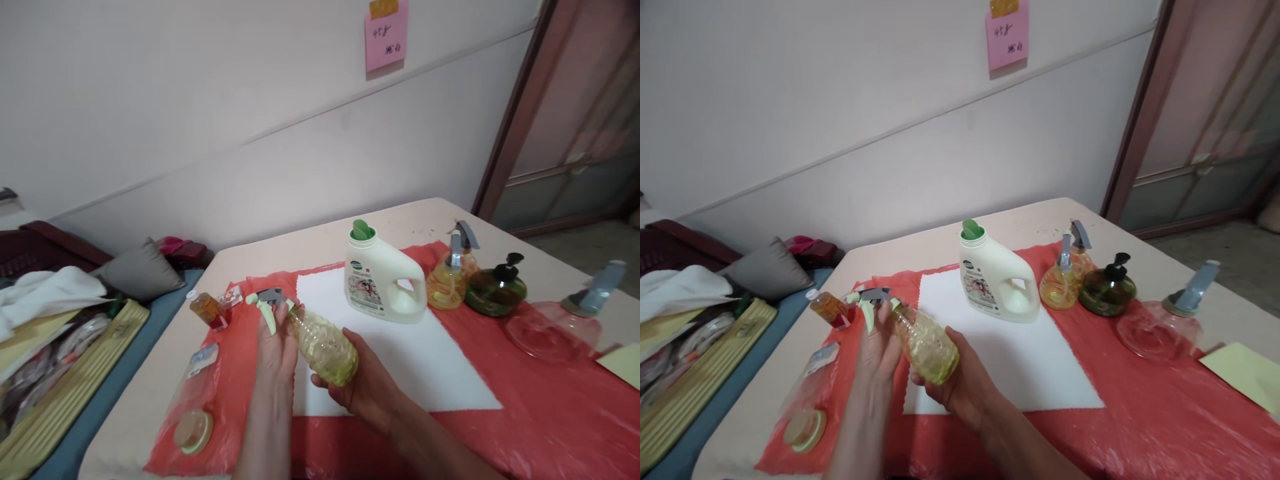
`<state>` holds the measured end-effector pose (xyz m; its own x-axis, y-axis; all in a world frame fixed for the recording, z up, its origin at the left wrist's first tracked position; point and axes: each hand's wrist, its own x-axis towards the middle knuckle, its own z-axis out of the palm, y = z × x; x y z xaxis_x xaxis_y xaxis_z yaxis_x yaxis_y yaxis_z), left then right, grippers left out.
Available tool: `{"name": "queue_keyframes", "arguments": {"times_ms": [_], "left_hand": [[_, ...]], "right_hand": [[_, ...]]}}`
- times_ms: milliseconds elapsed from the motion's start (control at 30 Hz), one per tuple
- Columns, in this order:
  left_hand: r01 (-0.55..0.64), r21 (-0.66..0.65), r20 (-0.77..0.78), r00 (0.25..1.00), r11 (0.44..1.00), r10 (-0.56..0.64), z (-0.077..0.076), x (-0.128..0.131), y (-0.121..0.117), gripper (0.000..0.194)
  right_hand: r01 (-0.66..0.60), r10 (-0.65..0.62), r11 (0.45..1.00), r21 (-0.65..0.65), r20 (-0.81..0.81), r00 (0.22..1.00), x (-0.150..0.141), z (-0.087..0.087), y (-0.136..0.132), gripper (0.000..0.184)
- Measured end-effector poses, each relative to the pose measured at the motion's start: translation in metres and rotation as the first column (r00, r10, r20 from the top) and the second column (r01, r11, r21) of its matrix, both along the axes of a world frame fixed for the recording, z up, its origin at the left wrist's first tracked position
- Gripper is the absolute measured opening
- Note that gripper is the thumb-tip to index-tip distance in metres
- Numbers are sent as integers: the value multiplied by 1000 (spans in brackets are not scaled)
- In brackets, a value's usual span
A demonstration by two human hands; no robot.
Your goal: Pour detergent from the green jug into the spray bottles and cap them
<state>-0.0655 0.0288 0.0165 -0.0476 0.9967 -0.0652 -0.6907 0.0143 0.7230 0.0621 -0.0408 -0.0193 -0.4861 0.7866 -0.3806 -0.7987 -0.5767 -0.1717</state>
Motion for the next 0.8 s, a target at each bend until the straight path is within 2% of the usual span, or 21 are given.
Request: {"name": "queue_keyframes", "arguments": {"times_ms": [267, 433, 567, 667, 800], "left_hand": [[61, -32, 84, 995, 998, -58, -5, 2, -1, 23], [165, -44, 148, 976, 985, -156, -8, 5, -1, 28], [158, -63, 128, 981, 985, -149, -7, 11, 1, 22], [163, -94, 101, 983, 982, -153, -5, 17, 0, 15], [174, -77, 36, 985, 982, -171, -1, 23, -5, 27]], "right_hand": [[-109, 110, 994, 13, -78, 991, 3, -5, -1, 63], [-188, 190, 982, 32, -139, 972, 0, -1, -3, 69], [-119, 124, 992, 42, -126, 984, -1, -1, -2, 69], [-54, 59, 997, 51, -93, 994, 1, -6, 0, 62], [73, -72, 996, 44, -29, 997, 2, -13, 3, 51]]}}
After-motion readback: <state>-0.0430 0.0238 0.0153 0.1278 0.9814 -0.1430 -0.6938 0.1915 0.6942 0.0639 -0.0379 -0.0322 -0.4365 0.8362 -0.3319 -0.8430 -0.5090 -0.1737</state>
